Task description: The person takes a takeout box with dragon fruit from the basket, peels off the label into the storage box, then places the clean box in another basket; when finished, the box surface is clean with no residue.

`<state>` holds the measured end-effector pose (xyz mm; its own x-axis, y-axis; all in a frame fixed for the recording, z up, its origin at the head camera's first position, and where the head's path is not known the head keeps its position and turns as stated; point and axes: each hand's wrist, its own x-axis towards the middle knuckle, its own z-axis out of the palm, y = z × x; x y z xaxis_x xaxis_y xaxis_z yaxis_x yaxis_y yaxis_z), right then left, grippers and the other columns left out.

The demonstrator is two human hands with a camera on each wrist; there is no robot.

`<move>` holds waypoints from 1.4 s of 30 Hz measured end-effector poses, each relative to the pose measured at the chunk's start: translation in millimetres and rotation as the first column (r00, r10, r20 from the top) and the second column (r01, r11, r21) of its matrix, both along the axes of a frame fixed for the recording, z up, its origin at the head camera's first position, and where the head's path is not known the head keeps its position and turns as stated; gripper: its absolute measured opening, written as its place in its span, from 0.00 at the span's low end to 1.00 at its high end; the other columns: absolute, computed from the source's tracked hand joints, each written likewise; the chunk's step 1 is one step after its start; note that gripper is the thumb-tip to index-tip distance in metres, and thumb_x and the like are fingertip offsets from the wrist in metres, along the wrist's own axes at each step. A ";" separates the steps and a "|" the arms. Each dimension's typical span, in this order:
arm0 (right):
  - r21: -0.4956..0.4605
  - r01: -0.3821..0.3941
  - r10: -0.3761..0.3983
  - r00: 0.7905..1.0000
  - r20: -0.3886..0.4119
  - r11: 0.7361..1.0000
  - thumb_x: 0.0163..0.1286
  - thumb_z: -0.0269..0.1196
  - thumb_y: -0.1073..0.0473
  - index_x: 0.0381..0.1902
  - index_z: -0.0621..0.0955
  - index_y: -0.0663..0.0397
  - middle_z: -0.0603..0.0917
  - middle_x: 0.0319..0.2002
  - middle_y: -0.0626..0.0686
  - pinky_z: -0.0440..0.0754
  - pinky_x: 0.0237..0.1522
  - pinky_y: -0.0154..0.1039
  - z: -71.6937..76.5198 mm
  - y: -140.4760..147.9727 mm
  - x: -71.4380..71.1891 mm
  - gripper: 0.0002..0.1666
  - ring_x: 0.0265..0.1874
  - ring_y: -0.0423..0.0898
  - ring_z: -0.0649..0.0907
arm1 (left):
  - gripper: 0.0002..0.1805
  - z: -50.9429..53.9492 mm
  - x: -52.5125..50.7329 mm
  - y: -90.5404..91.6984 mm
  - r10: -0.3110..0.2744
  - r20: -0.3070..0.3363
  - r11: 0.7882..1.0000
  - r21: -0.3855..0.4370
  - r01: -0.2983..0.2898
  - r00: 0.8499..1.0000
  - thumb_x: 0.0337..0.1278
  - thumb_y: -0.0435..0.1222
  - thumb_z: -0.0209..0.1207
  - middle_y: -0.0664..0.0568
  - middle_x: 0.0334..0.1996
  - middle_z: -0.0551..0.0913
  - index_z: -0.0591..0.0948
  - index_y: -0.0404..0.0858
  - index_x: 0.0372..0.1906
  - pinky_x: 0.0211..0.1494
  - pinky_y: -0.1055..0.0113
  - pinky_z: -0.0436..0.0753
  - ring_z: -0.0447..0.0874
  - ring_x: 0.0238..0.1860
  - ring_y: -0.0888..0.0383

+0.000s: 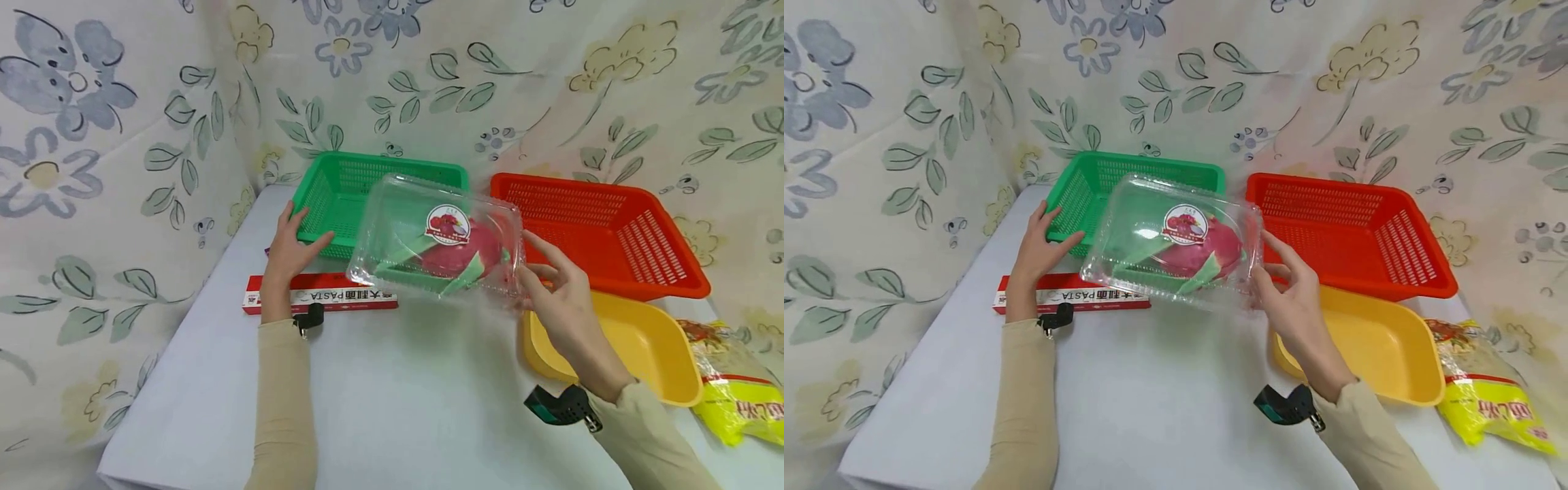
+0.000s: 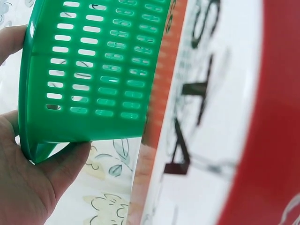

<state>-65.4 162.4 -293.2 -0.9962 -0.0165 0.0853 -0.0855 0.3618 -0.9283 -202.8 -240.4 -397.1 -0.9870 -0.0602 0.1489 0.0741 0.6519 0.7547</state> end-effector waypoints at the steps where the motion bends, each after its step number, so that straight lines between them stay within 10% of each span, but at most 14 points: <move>1: 0.015 -0.003 0.003 1.000 -0.005 1.000 0.76 0.56 0.54 0.77 0.61 0.39 0.75 0.60 0.64 0.85 0.37 0.34 -3.6 1.9 5.3 0.34 0.44 0.38 0.84 | 0.48 -1.5 0.6 -0.9 0.001 -0.001 1.000 0.002 -0.001 1.000 0.58 0.59 0.60 0.50 0.80 0.40 0.58 0.41 0.77 0.69 0.36 0.60 0.45 0.77 0.42; 12: 0.165 0.030 -0.015 0.996 -0.089 0.986 0.71 0.59 0.66 0.73 0.68 0.51 0.79 0.50 0.67 0.84 0.30 0.31 -49.5 10.0 46.5 0.33 0.32 0.46 0.88 | 0.48 -11.0 5.6 -6.9 0.018 0.010 1.000 0.003 -0.018 1.000 0.58 0.60 0.60 0.52 0.80 0.40 0.59 0.42 0.77 0.69 0.33 0.56 0.45 0.77 0.43; 26: 0.207 0.067 -0.047 0.994 -0.102 0.976 0.67 0.60 0.70 0.71 0.70 0.56 0.81 0.44 0.67 0.83 0.25 0.30 -73.3 13.4 55.9 0.33 0.24 0.39 0.85 | 0.47 -5.2 6.4 -4.4 0.000 0.013 1.000 -0.005 0.000 1.000 0.59 0.60 0.59 0.52 0.80 0.40 0.59 0.42 0.77 0.69 0.35 0.58 0.46 0.77 0.43; 33: 0.256 0.080 -0.053 0.992 -0.111 0.963 0.67 0.61 0.70 0.69 0.71 0.60 0.81 0.43 0.67 0.81 0.23 0.29 -78.0 11.7 56.6 0.32 0.26 0.52 0.86 | 0.46 -3.7 3.3 -4.6 -0.007 0.003 1.000 -0.001 0.007 1.000 0.59 0.59 0.59 0.52 0.80 0.40 0.59 0.43 0.77 0.69 0.34 0.58 0.46 0.77 0.44; 42: 0.503 0.044 -0.036 0.999 -0.026 0.863 0.69 0.62 0.62 0.68 0.71 0.65 0.82 0.46 0.71 0.83 0.24 0.38 -65.9 18.2 50.2 0.31 0.32 0.59 0.87 | 0.46 -0.3 -1.2 -2.6 -0.017 -0.008 1.000 -0.010 0.017 1.000 0.59 0.58 0.59 0.52 0.80 0.40 0.59 0.43 0.77 0.70 0.35 0.57 0.45 0.77 0.46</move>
<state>-15.3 180.6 -359.1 -0.9956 -0.0217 0.0914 -0.0738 0.7830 -0.6177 -204.0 -243.0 -397.4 -0.9867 -0.0416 0.1574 0.0915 0.6583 0.7472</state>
